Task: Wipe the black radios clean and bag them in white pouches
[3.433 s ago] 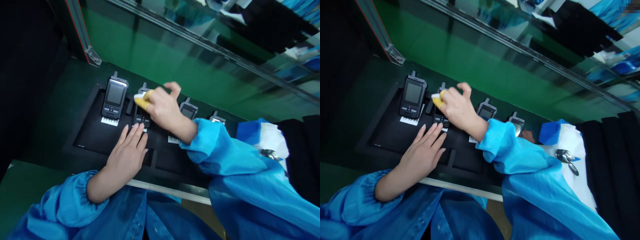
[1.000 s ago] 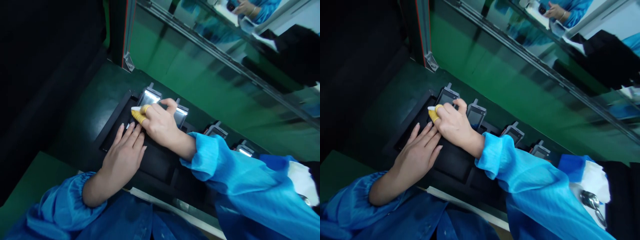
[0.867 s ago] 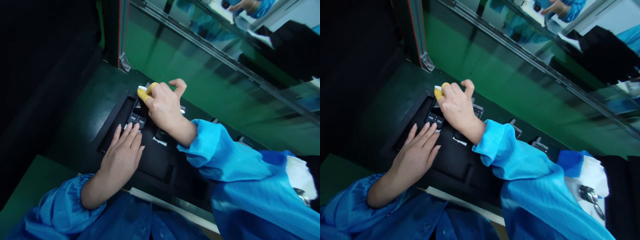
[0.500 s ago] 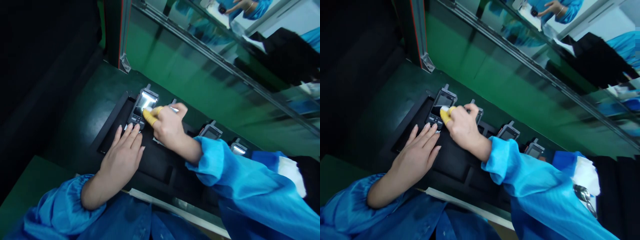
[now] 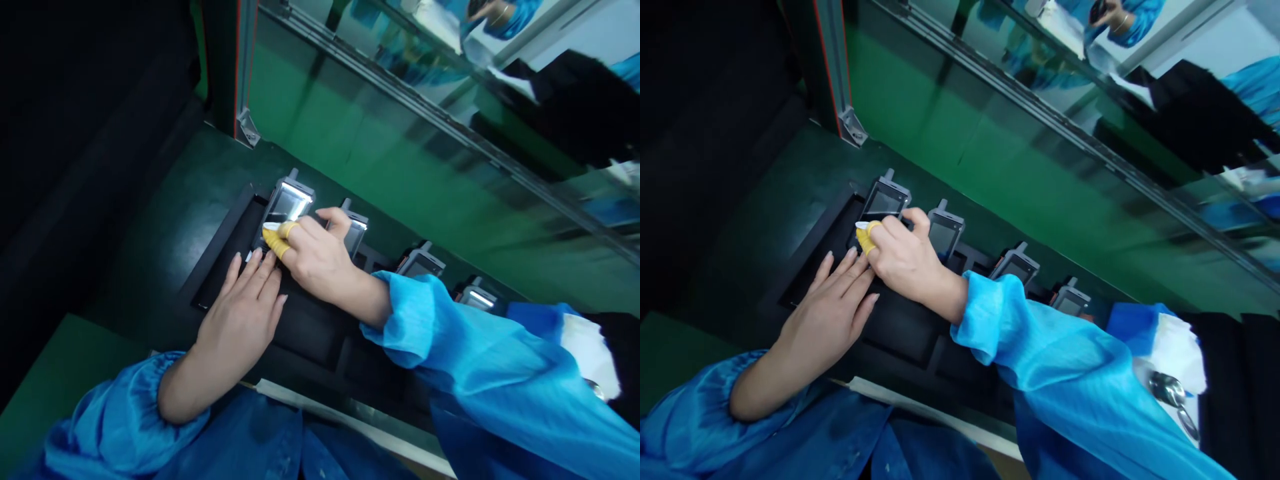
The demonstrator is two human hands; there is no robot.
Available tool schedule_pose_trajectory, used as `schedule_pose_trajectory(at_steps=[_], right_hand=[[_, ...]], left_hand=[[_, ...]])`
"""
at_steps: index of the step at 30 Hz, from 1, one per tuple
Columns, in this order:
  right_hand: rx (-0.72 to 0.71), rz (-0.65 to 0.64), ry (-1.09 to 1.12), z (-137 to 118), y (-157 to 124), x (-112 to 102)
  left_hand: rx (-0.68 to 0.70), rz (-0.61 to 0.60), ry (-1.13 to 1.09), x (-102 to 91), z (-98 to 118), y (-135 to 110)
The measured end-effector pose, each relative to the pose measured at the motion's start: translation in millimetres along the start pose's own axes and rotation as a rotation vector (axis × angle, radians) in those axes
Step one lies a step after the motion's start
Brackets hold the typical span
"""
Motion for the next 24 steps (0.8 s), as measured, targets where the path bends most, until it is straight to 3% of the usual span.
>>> schedule_pose_trajectory(at_steps=[5,9,11,14,19,22,24], right_hand=[[0.243,-0.12,-0.056,34.5,14.0,9.3],[0.298,-0.141,0.054,57.0,6.0,15.4],[0.279,-0.132,0.096,53.5,-5.5,14.0],[0.168,-0.08,0.125,26.1,-22.5,3.2],[-0.043,-0.054,0.179,-28.2,-37.7,-17.6],[-0.033,-0.026,0.194,-24.0,-28.3,-21.1],[0.091,-0.058,0.175,-4.6,-13.7,-14.6]], left_hand=[[-0.005,0.002,0.009,-0.9,-0.2,1.2],[0.009,-0.002,0.002,-0.5,0.7,2.1],[0.008,-0.004,-0.017,-0.2,0.0,1.9],[-0.001,0.018,-0.088,-1.9,-3.0,0.3],[-0.113,0.221,-0.263,-15.7,-15.0,-6.4],[-0.164,0.342,-0.295,-23.6,-20.3,-11.8],[-0.182,0.417,-0.317,-27.4,-23.0,-15.4]])
Point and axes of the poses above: each hand's wrist, its own y-axis towards the middle knuckle, its own x-axis out of the palm, z = x × y, the point moved 5 cm from there along y, towards the middle knuckle, and after that the axes turned 3 degrees about -z, right-handed, at the moved point
